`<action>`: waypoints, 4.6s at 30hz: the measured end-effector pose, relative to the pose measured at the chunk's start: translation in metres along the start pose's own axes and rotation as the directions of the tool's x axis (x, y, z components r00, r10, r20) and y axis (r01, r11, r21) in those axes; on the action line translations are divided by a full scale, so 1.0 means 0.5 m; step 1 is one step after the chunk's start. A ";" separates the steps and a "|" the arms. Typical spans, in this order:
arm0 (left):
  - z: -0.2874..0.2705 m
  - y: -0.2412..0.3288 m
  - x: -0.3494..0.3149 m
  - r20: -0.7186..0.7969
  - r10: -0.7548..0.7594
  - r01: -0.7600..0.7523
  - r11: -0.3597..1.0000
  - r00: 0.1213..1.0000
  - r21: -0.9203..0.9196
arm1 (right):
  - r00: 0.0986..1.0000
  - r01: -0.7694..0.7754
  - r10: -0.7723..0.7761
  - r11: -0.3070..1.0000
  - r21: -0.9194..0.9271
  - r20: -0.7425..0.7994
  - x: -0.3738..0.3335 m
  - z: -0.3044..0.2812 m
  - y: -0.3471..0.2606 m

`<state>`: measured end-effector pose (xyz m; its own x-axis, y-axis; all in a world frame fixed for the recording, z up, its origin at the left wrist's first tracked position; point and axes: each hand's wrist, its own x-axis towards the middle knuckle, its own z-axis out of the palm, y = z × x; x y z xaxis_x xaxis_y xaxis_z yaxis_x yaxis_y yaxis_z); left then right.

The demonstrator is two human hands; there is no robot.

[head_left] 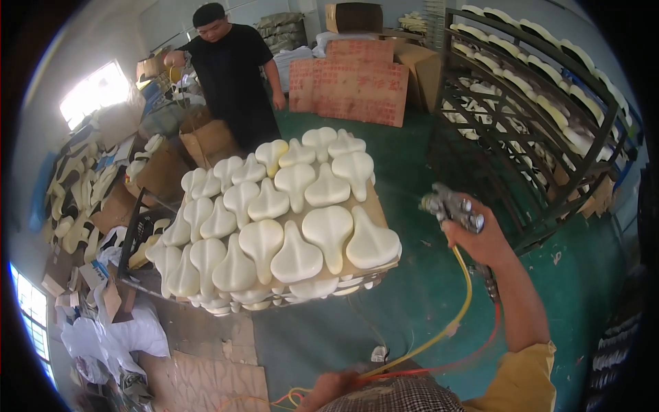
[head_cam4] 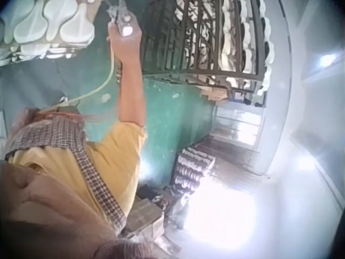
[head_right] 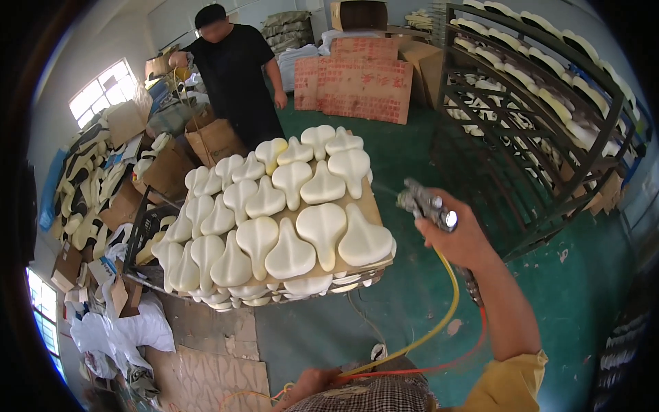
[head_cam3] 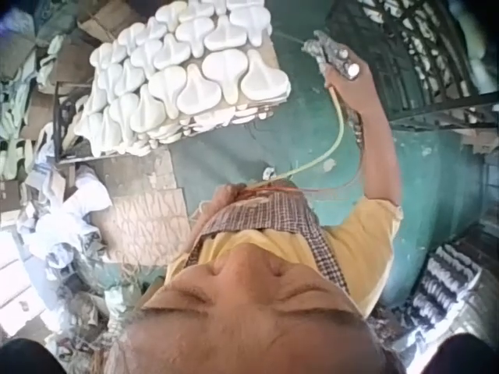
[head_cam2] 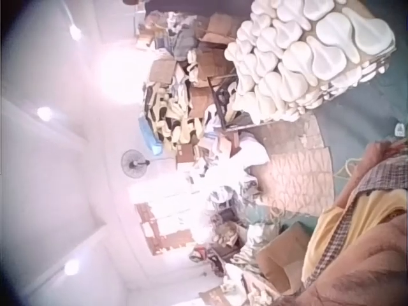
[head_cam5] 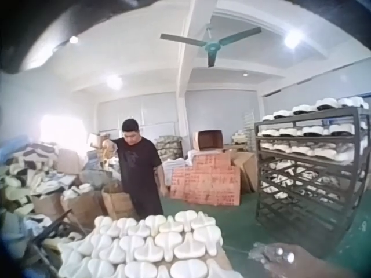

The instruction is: Applying a spray coating to foam bicycle seat pads and moving the trays to a drying rack.

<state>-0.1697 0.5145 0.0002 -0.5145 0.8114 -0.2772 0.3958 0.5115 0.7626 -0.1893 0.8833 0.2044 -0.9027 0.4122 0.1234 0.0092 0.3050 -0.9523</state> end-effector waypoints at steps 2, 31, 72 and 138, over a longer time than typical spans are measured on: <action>0.010 -0.001 0.019 -0.014 0.024 -0.023 0.999 1.000 0.035 | 0.996 0.044 -0.047 0.998 -0.040 -0.073 0.033 -0.019 0.000; 0.049 -0.004 0.067 0.046 -0.042 0.037 0.995 0.998 0.093 | 1.000 -0.005 0.005 1.000 -0.005 0.008 0.058 -0.054 0.053; 0.039 -0.012 -0.030 0.209 0.081 -0.109 0.986 0.975 0.126 | 0.986 -0.165 0.168 0.978 -0.126 0.013 -0.324 -0.019 0.041; 0.023 0.060 0.174 0.015 0.089 -0.090 0.971 0.996 0.222 | 0.974 -0.218 0.225 0.947 0.237 -0.004 -0.249 -0.084 0.418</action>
<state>-0.1938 0.6040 -0.0077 -0.4658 0.8578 -0.2172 0.5996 0.4865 0.6355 -0.0570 0.9316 0.0018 -0.8758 0.4736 -0.0933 0.1034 -0.0047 -0.9946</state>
